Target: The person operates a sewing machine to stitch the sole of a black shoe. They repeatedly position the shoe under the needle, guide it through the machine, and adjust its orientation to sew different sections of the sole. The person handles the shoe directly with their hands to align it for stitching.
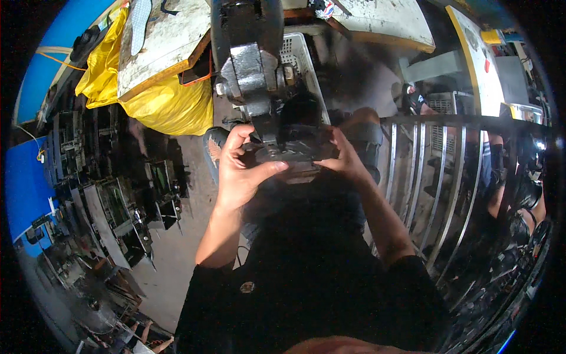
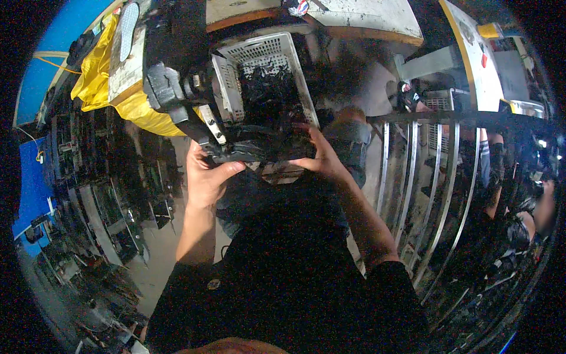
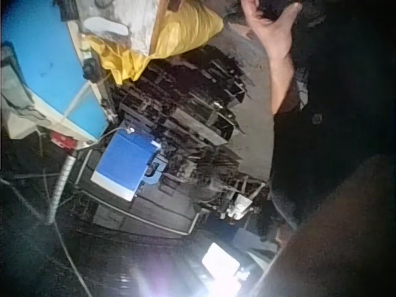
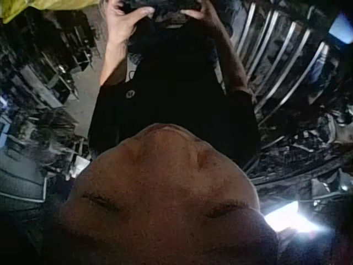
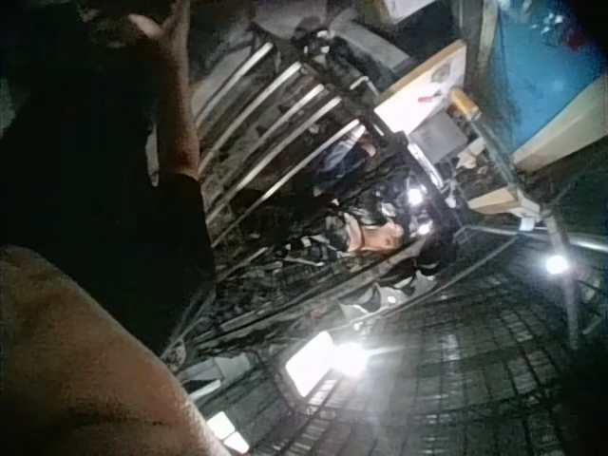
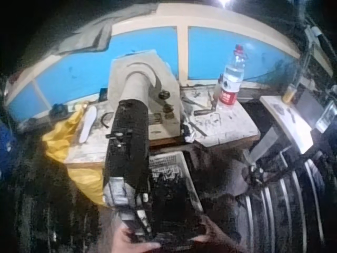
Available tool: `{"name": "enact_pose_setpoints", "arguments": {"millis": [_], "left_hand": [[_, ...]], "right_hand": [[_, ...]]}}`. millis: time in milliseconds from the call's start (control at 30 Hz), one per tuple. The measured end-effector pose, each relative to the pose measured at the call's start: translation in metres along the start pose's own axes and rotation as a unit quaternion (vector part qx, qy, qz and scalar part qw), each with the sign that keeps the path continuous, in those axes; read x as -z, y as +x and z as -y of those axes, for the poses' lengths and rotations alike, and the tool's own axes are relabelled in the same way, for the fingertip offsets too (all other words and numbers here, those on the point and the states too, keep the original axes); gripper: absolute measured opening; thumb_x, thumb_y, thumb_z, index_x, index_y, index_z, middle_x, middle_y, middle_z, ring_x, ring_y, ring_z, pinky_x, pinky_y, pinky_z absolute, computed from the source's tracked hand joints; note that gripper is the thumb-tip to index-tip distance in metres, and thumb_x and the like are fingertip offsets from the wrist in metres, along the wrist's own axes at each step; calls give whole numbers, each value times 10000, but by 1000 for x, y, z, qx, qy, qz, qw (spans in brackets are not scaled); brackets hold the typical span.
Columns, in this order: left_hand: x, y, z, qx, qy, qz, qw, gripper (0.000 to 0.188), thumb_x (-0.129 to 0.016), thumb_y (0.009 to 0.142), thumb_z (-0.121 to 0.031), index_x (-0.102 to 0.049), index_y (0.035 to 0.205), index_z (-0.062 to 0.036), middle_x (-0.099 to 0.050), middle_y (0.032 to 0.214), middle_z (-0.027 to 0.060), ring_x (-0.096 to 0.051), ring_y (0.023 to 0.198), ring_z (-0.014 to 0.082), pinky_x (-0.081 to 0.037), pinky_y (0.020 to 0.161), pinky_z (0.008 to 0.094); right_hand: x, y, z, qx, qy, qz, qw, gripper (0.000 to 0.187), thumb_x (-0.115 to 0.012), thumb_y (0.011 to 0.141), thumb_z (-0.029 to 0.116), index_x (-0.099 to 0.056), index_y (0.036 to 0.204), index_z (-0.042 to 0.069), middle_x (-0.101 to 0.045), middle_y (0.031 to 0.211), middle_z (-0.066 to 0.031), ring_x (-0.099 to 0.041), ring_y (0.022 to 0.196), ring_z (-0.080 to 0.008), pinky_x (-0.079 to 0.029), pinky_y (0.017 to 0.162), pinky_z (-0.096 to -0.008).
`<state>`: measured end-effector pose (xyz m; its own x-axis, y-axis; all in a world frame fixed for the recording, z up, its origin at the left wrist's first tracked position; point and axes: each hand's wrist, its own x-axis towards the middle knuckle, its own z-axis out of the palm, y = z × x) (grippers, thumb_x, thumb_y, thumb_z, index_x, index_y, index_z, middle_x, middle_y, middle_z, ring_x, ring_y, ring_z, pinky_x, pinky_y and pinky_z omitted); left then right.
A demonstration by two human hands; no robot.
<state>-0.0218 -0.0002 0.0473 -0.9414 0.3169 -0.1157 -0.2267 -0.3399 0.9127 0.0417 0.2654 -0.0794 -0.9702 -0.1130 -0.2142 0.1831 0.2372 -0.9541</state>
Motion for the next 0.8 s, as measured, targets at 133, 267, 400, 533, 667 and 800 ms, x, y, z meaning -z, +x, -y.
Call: {"name": "enact_pose_setpoints", "arguments": {"millis": [133, 267, 400, 533, 667, 800], "left_hand": [[-1, -1, 13, -18, -91, 6, 996, 636, -820, 705, 175, -539, 1229, -50, -671, 1161, 72, -688, 1036, 185, -580, 919, 342], [-8, 0, 14, -9, -131, 3, 991, 666, -788, 715, 200, -503, 1263, -50, -667, 1170, 76, -690, 1057, 205, -589, 934, 360], [-9, -1, 19, 5, -133, -2, 991, 666, -767, 719, 215, -499, 1264, -57, -661, 1187, 79, -681, 1066, 202, -578, 942, 360], [-9, -1, 26, 28, -145, -18, 989, 630, -752, 734, 212, -506, 1246, -61, -658, 1181, 72, -668, 1082, 199, -557, 963, 369], [-18, 0, 23, 35, -150, -34, 988, 589, -735, 755, 205, -526, 1232, -67, -660, 1169, 67, -659, 1092, 192, -538, 981, 378], [-19, 0, 28, 37, -189, -48, 980, 593, -733, 766, 196, -531, 1255, -72, -669, 1147, 63, -666, 1075, 190, -543, 971, 373]], "right_hand": [[31, -6, 6, 47, 127, 13, 991, 643, -816, 853, 150, -501, 1403, 40, -485, 1497, -132, -447, 1410, -285, -371, 1161, -424], [72, -20, -21, 80, 204, -7, 976, 580, -823, 848, 177, -547, 1333, 18, -517, 1468, -136, -469, 1383, -274, -379, 1146, -416], [112, -21, -14, 71, 139, -9, 988, 581, -841, 795, 104, -578, 1305, 15, -558, 1421, -130, -501, 1353, -276, -390, 1140, -418], [138, -19, 33, 100, 171, -17, 980, 621, -844, 740, 15, -582, 1302, 15, -586, 1359, -113, -540, 1285, -252, -418, 1118, -411], [163, -15, 72, 117, 75, -30, 990, 625, -827, 747, -24, -571, 1315, 16, -593, 1301, -113, -566, 1232, -247, -490, 1049, -395], [171, -12, 107, 175, 26, -42, 983, 621, -838, 742, -22, -575, 1299, 56, -595, 1305, -96, -585, 1199, -232, -517, 1001, -380]]}}
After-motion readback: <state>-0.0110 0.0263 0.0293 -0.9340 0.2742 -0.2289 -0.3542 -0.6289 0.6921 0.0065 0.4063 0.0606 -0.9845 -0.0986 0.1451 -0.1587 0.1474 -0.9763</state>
